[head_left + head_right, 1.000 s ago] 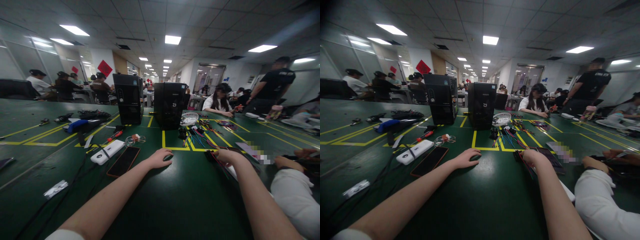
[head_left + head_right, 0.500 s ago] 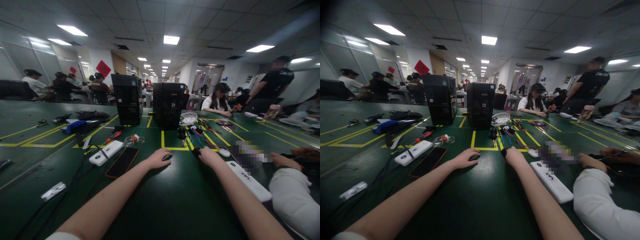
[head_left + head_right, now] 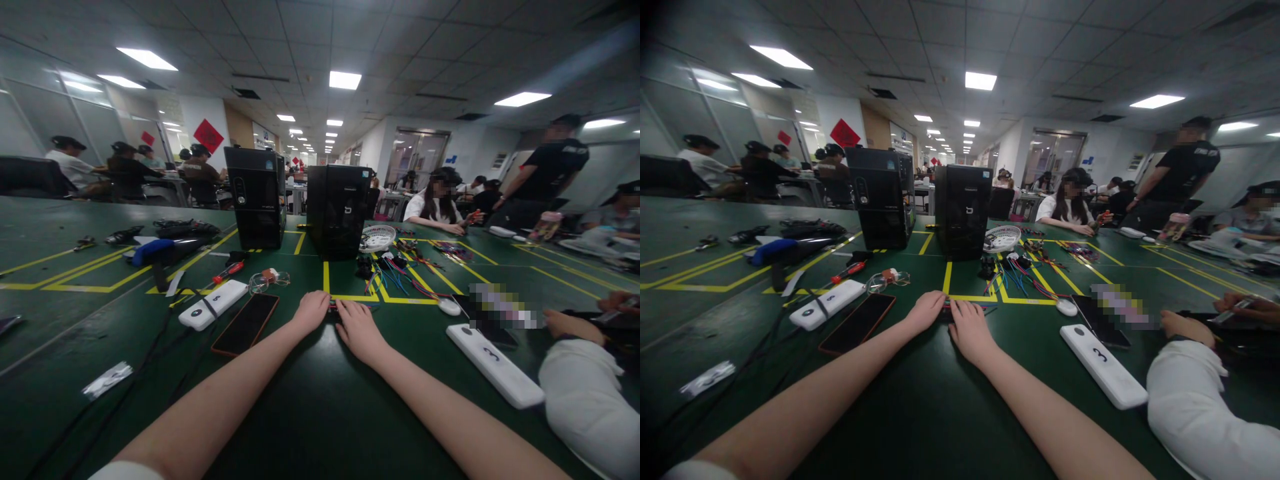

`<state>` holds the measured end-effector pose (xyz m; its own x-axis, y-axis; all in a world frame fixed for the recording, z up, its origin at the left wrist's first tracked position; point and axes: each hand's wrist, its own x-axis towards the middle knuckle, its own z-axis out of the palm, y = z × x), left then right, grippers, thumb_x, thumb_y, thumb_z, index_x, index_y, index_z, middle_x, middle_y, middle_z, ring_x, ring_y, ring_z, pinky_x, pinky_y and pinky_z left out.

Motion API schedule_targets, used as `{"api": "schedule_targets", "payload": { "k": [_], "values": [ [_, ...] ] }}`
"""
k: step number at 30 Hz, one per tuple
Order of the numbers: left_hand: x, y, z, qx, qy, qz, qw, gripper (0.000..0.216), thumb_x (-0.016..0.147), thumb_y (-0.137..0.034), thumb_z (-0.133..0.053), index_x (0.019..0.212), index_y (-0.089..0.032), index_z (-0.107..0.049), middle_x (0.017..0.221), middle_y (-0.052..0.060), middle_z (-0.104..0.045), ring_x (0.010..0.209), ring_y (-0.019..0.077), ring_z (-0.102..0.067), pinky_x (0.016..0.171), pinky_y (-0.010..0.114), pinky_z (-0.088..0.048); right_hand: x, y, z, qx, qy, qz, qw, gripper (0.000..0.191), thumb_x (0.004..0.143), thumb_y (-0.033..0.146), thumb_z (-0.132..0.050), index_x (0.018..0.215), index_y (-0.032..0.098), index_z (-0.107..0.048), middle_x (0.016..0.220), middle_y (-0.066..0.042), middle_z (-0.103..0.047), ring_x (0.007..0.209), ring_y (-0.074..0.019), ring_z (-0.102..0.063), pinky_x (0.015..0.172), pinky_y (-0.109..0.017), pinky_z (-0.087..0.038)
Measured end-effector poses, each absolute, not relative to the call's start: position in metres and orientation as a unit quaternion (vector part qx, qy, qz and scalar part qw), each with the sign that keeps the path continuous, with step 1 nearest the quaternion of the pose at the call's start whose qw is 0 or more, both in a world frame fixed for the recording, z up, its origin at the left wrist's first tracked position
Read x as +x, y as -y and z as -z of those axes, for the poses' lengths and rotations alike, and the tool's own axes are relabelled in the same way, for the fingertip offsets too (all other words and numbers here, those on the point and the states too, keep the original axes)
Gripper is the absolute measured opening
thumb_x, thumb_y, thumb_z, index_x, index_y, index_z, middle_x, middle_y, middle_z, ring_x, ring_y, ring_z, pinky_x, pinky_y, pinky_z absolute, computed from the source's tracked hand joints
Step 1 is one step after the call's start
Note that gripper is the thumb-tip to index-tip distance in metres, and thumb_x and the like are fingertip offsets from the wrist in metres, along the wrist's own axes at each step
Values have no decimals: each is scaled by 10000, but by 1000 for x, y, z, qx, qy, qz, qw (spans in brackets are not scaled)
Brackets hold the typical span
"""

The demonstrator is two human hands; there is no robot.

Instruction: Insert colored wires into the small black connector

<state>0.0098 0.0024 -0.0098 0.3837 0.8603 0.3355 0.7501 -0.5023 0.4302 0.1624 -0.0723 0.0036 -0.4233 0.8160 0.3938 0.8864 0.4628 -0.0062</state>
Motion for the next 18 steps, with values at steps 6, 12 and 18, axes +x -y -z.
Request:
{"api": "schedule_targets", "payload": {
  "k": [6, 12, 18],
  "values": [
    [8, -1, 10, 793, -530, -273, 125, 392, 906, -283, -214, 1081, -175, -548, 1119, 73, -597, 1052, 219, -524, 946, 397, -356, 164, 70, -4, -533, 819, 97, 189, 434, 805, 258, -488, 1228, 170, -460, 1199, -137, -479, 1120, -258, -413, 941, -414, -312],
    [11, 1, 9, 775, -549, -276, 146, 369, 900, -270, -224, 1132, -194, -501, 1195, 95, -553, 1142, 255, -463, 1013, 534, -216, 165, 68, -4, -522, 825, 110, 188, 423, 808, 285, -502, 1219, 191, -473, 1267, -127, -433, 1204, -265, -334, 988, -438, -258],
    [13, 4, 5, 774, -568, -239, 147, 374, 901, -245, -209, 1171, -200, -464, 1246, 90, -514, 1182, 229, -423, 1030, 546, -182, 165, 64, -1, -518, 827, 93, 196, 435, 792, 288, -523, 1218, 213, -474, 1269, -119, -435, 1211, -262, -328, 984, -455, -254]
  ]
}}
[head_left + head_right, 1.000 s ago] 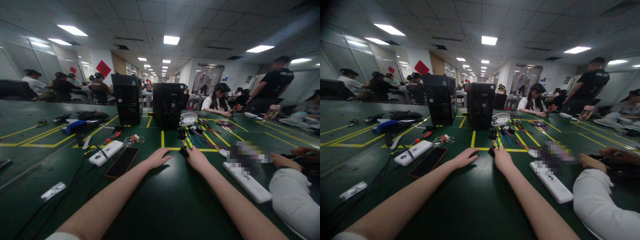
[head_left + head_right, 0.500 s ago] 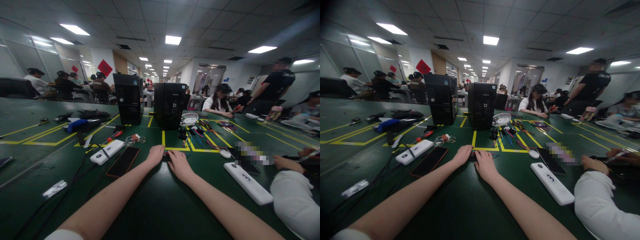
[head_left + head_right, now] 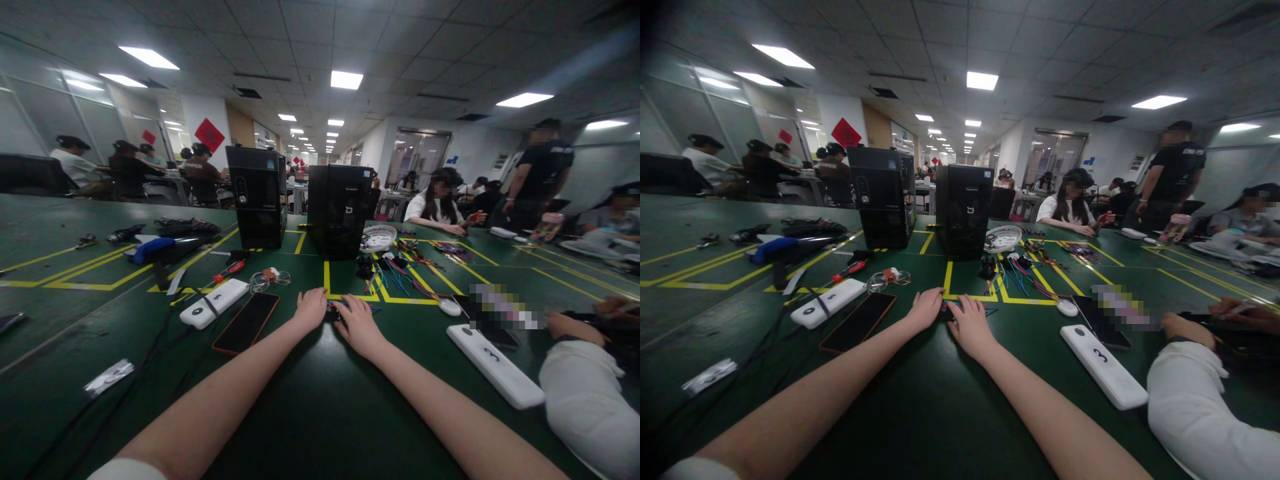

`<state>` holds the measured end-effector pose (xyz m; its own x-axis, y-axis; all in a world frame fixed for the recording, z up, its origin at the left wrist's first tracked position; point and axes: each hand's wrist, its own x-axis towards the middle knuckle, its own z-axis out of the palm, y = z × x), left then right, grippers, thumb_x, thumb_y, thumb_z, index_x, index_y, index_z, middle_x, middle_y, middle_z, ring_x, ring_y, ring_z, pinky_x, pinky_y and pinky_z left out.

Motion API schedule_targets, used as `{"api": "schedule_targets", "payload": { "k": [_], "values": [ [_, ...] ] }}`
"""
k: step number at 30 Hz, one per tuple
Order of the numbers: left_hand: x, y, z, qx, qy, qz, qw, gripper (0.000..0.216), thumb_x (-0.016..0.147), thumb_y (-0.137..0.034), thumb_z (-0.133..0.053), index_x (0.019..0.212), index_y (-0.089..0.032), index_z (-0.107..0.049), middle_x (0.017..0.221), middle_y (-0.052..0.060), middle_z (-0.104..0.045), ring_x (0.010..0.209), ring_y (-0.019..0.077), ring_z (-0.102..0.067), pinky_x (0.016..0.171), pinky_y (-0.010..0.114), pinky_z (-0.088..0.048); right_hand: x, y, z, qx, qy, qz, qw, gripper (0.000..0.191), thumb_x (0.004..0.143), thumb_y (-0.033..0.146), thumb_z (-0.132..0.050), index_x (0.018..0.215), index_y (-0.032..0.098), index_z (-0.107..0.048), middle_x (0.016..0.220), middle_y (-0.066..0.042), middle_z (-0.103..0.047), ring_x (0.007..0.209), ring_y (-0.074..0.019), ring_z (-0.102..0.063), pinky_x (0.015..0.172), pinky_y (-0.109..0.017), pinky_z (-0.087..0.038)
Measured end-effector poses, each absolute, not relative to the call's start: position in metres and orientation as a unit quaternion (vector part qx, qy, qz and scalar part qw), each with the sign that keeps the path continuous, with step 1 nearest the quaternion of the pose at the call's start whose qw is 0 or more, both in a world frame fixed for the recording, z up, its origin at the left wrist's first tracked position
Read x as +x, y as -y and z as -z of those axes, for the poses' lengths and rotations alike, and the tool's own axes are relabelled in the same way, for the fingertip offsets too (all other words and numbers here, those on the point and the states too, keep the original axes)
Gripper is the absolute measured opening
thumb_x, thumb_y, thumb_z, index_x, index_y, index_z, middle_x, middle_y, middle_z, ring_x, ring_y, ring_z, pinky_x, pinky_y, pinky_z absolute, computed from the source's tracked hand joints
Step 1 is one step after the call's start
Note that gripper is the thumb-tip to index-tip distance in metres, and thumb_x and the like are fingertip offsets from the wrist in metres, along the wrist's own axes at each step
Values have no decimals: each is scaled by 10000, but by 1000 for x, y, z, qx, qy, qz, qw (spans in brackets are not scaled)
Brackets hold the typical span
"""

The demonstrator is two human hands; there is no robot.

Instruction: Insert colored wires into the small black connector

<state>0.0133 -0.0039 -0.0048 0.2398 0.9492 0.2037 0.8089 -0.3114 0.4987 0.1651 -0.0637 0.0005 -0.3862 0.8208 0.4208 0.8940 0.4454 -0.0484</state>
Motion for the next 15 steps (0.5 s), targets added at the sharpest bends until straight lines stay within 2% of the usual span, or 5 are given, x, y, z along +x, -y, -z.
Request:
{"api": "schedule_targets", "payload": {
  "k": [8, 15],
  "values": [
    [13, 3, 1, 776, -571, -219, 158, 391, 897, -254, -193, 1188, -212, -451, 1273, 68, -497, 1202, 215, -403, 1028, 566, -171, 164, 54, 1, -501, 833, 102, 210, 392, 746, 267, -577, 1130, 218, -517, 1253, -103, -444, 1224, -266, -313, 1007, -477, -218],
    [12, 4, 6, 776, -561, -246, 149, 399, 902, -256, -180, 1175, -198, -465, 1250, 66, -515, 1186, 194, -418, 1050, 498, -180, 162, 57, 4, -496, 828, 94, 244, 359, 771, 207, -522, 1130, 204, -507, 1145, -104, -498, 1159, -236, -381, 993, -459, -259]
  ]
}}
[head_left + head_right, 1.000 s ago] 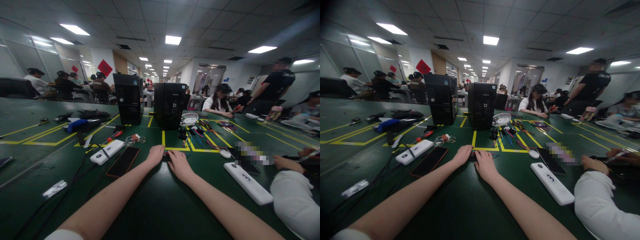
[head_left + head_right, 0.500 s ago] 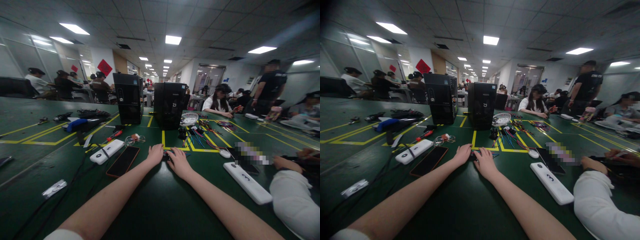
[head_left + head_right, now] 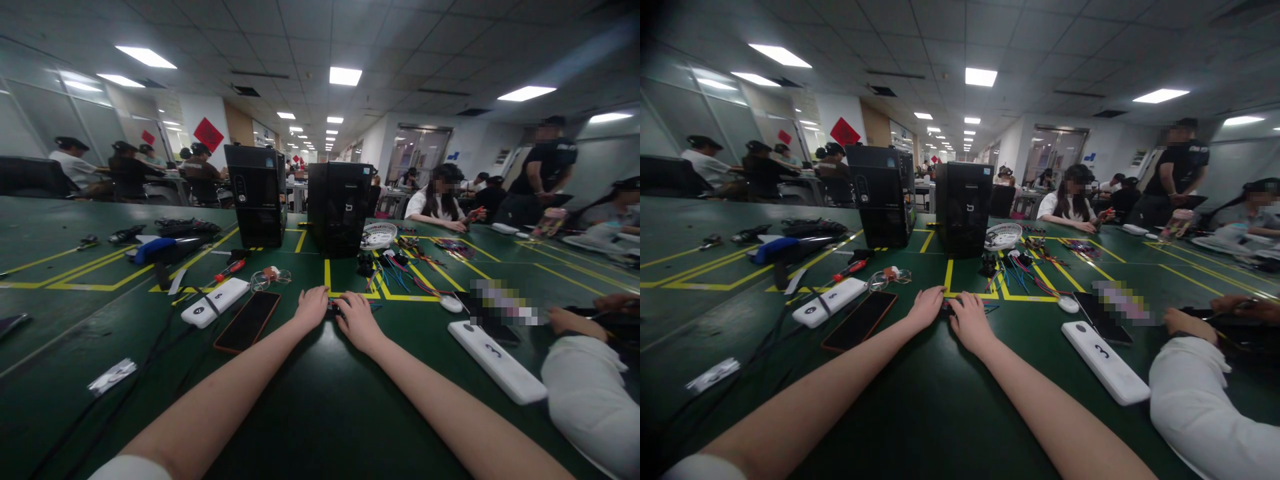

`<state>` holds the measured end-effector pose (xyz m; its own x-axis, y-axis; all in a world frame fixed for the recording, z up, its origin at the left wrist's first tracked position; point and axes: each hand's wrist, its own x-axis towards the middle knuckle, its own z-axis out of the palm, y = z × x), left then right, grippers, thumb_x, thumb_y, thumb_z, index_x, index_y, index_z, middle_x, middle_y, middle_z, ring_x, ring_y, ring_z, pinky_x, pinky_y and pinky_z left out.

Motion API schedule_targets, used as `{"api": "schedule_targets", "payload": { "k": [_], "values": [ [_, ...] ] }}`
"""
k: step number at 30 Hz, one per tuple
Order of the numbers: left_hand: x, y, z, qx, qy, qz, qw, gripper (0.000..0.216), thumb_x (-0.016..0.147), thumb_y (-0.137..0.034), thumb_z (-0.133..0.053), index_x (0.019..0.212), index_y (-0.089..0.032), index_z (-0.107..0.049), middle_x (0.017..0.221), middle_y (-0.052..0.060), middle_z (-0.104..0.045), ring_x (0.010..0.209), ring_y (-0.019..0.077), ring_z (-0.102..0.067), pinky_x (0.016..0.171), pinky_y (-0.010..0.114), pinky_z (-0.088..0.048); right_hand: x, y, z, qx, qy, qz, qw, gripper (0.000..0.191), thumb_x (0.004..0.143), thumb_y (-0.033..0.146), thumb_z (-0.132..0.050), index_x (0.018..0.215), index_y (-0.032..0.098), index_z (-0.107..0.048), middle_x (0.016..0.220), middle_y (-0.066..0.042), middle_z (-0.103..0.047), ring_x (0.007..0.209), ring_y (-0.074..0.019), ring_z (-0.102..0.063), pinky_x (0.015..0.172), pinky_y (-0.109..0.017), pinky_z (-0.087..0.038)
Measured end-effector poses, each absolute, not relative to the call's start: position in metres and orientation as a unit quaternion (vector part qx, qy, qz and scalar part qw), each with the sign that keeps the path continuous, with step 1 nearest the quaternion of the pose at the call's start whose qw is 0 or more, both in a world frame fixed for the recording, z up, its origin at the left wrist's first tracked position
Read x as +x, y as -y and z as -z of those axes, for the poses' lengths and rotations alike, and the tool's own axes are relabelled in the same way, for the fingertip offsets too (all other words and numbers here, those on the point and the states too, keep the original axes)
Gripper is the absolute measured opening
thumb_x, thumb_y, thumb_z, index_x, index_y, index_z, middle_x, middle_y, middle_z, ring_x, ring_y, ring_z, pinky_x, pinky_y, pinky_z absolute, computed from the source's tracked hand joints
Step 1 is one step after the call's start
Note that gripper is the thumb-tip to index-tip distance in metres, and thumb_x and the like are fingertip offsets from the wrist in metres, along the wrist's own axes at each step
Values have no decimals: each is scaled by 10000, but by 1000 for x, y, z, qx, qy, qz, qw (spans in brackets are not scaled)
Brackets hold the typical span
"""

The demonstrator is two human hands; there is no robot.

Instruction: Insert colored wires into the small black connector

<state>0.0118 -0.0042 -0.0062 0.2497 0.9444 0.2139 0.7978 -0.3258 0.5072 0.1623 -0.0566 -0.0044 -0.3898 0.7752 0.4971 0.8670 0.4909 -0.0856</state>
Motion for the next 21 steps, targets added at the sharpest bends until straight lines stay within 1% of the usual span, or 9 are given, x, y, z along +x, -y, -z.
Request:
{"api": "schedule_targets", "payload": {
  "k": [6, 13, 21],
  "values": [
    [11, 4, 9, 778, -556, -251, 148, 415, 912, -325, -169, 1170, -197, -468, 1248, 71, -515, 1182, 207, -423, 1043, 515, -180, 163, 58, 3, -491, 827, 108, 250, 336, 766, 193, -507, 1102, 203, -510, 1145, -99, -499, 1163, -234, -376, 1009, -469, -233],
    [12, 4, 8, 777, -554, -257, 154, 391, 887, -248, -217, 1198, -193, -447, 1256, 76, -512, 1187, 202, -418, 1054, 522, -146, 164, 59, 2, -516, 811, 119, 247, 313, 764, 201, -497, 1076, 184, -515, 1153, -104, -498, 1150, -238, -384, 1015, -456, -218],
    [13, 7, 6, 784, -554, -247, 135, 391, 911, -302, -199, 1188, -195, -453, 1256, 81, -515, 1181, 212, -428, 1045, 546, -136, 164, 60, 2, -520, 810, 116, 247, 327, 772, 194, -479, 1098, 180, -500, 1154, -105, -501, 1142, -233, -389, 1014, -450, -212]
  ]
}}
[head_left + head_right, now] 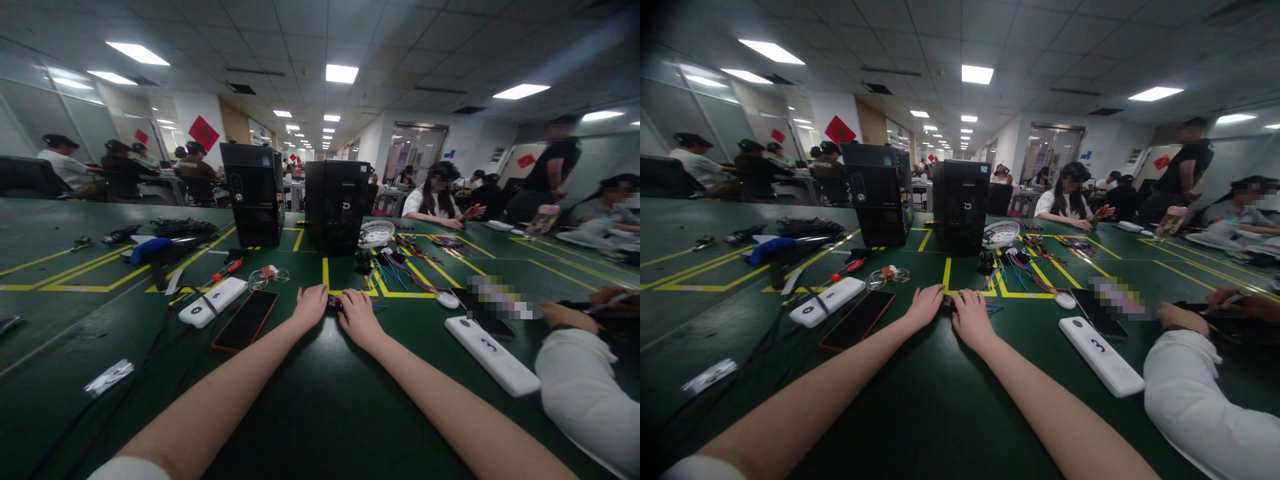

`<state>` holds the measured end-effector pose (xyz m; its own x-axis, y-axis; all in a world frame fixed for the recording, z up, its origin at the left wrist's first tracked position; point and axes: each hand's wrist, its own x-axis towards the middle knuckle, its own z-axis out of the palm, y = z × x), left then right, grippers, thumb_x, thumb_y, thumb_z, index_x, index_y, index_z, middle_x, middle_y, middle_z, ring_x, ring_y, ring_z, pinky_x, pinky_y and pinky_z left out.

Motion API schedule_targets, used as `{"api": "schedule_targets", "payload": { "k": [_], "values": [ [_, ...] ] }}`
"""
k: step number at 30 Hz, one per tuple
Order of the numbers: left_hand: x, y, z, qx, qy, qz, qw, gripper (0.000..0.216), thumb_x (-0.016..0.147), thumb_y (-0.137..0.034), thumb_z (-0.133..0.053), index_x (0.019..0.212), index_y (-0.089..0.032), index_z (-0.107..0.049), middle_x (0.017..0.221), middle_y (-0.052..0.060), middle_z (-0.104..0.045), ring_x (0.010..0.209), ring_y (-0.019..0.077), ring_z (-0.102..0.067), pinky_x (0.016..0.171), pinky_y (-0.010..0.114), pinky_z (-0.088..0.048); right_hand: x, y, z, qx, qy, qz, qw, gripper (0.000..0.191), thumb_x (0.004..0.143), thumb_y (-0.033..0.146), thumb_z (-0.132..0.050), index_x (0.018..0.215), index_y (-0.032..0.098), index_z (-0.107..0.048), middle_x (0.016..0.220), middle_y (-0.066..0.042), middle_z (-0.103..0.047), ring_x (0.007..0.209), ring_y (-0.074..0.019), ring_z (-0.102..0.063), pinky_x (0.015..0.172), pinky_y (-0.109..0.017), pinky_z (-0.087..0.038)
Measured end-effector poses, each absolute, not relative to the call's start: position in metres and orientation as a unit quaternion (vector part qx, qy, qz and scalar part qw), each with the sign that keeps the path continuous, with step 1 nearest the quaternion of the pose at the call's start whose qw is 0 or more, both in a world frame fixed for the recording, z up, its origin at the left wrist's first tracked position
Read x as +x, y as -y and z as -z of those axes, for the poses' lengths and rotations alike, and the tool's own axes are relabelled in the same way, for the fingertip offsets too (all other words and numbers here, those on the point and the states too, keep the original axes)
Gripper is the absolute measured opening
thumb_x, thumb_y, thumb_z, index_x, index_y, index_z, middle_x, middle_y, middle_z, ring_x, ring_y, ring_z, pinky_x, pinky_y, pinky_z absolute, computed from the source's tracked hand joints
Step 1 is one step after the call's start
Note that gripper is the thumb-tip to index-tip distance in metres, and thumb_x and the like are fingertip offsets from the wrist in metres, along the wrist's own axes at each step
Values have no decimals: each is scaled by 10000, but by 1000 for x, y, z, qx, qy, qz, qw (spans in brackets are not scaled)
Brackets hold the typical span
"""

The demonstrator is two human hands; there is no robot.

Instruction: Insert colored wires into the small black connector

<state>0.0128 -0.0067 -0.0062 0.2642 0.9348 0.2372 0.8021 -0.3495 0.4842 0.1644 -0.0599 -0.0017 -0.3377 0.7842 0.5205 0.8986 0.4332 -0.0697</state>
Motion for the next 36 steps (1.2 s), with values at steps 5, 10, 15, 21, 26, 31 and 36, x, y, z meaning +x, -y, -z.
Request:
{"api": "schedule_targets", "payload": {
  "k": [5, 10, 15, 21, 26, 31, 36],
  "values": [
    [12, 9, 3, 783, -552, -249, 143, 411, 913, -348, -187, 1179, -199, -463, 1245, 77, -523, 1179, 215, -429, 1042, 552, -139, 165, 60, 1, -521, 810, 113, 245, 334, 768, 193, -483, 1102, 181, -502, 1158, -104, -499, 1146, -229, -386, 1018, -448, -208],
    [13, 8, 3, 779, -558, -245, 146, 387, 905, -325, -219, 1167, -201, -475, 1251, 78, -520, 1186, 207, -420, 1055, 532, -119, 165, 60, 1, -514, 814, 111, 245, 381, 766, 179, -475, 1147, 192, -482, 1175, -104, -491, 1159, -226, -377, 1017, -452, -213],
    [13, 8, 4, 782, -557, -242, 140, 394, 910, -317, -197, 1163, -207, -479, 1242, 72, -525, 1177, 209, -428, 1048, 540, -133, 165, 59, 2, -510, 817, 108, 247, 395, 759, 170, -473, 1153, 193, -484, 1175, -103, -490, 1160, -234, -378, 1020, -463, -208],
    [12, 6, 6, 784, -566, -223, 126, 405, 902, -258, -188, 1173, -202, -484, 1259, 73, -505, 1202, 210, -396, 1048, 532, -160, 166, 58, 2, -510, 817, 99, 249, 386, 742, 165, -495, 1126, 203, -510, 1170, -108, -486, 1155, -245, -376, 998, -470, -238],
    [12, 4, 9, 795, -553, -224, 106, 422, 904, -257, -182, 1194, -203, -483, 1292, 76, -471, 1232, 218, -360, 1040, 546, -178, 167, 59, 1, -507, 820, 92, 250, 358, 738, 187, -519, 1096, 196, -525, 1155, -106, -492, 1157, -248, -375, 1002, -465, -238],
    [13, 3, 6, 786, -568, -214, 119, 429, 905, -286, -185, 1233, -236, -458, 1337, 71, -421, 1271, 233, -305, 1031, 571, -168, 165, 61, 1, -497, 825, 102, 247, 362, 748, 194, -518, 1111, 196, -516, 1160, -92, -494, 1163, -231, -376, 1030, -456, -204],
    [13, 3, 6, 786, -572, -200, 125, 436, 908, -300, -179, 1260, -251, -431, 1365, 75, -388, 1289, 250, -276, 1028, 581, -153, 164, 62, -1, -485, 833, 107, 245, 428, 765, 190, -499, 1191, 210, -473, 1177, -96, -491, 1167, -229, -379, 1025, -466, -218]
  ]
}}
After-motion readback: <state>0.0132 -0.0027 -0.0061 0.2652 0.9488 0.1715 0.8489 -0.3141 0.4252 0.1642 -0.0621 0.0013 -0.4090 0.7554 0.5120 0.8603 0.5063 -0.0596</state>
